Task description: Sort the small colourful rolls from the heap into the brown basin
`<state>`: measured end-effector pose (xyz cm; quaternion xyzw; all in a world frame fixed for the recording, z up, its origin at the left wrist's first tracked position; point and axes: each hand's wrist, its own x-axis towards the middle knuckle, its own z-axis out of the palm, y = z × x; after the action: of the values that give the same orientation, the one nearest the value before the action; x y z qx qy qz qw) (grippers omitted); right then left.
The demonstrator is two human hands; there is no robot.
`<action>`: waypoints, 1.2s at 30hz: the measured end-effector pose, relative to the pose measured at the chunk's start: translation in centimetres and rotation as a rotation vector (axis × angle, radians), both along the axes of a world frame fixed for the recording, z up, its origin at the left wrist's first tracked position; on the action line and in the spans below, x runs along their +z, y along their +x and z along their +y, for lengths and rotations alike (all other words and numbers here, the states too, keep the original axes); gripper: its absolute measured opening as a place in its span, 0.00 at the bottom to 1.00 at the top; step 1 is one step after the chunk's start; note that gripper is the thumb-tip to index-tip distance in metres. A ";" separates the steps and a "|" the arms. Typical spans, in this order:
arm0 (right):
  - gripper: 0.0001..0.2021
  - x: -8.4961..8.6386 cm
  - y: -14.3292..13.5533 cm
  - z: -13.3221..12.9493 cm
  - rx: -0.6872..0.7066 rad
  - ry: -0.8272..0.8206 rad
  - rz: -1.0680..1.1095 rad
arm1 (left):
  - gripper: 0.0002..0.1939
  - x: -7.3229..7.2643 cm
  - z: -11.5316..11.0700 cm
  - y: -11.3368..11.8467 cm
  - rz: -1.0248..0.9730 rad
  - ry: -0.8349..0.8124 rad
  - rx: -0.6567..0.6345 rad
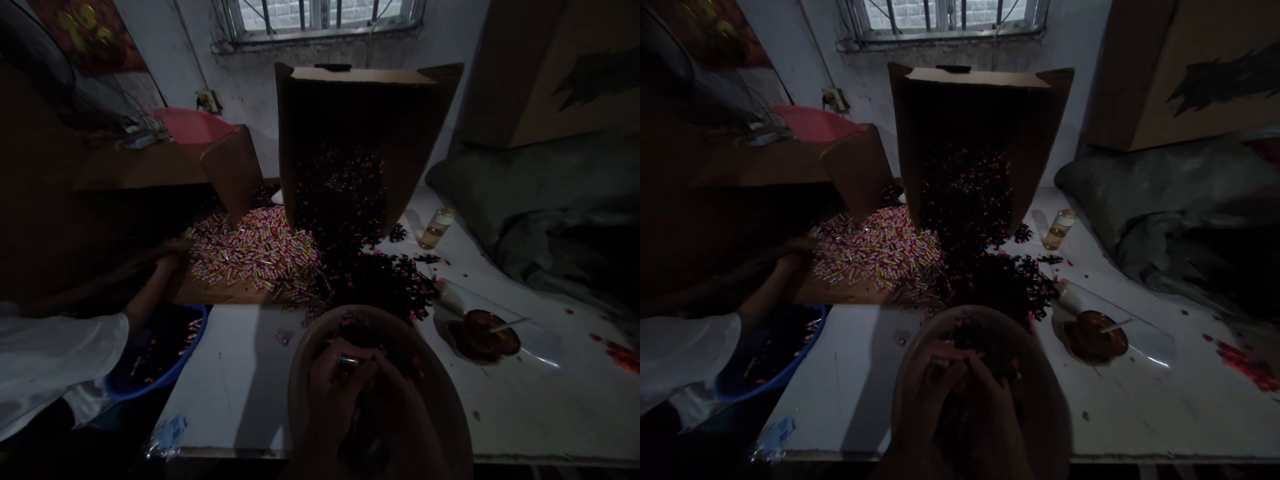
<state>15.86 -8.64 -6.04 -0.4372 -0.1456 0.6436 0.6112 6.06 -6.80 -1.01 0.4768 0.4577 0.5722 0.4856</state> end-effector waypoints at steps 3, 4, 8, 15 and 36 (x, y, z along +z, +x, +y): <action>0.16 0.0 0.5 0.3 -0.015 -0.042 -0.023 | 0.03 0.5 0.4 -0.3 0.053 -0.036 -0.035; 0.16 0.1 1.0 0.6 -0.032 -0.059 -0.037 | 0.03 0.6 0.8 -0.6 0.078 -0.035 -0.099; 0.16 0.8 4.8 1.4 -0.041 -0.071 -0.294 | 0.17 -1.3 4.4 -4.1 0.180 0.043 -0.317; 0.18 1.4 10.6 4.5 0.122 0.070 -1.019 | 0.25 -13.4 8.7 -13.5 0.864 0.017 0.061; 0.27 -5.0 8.6 22.4 0.859 -0.014 -1.910 | 0.27 -21.7 12.7 -8.8 1.466 0.038 -0.139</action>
<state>24.47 13.74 -11.00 -0.6786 -0.7071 0.1946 -0.0404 -2.77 5.87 -22.71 0.7731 0.6235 0.0824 0.0817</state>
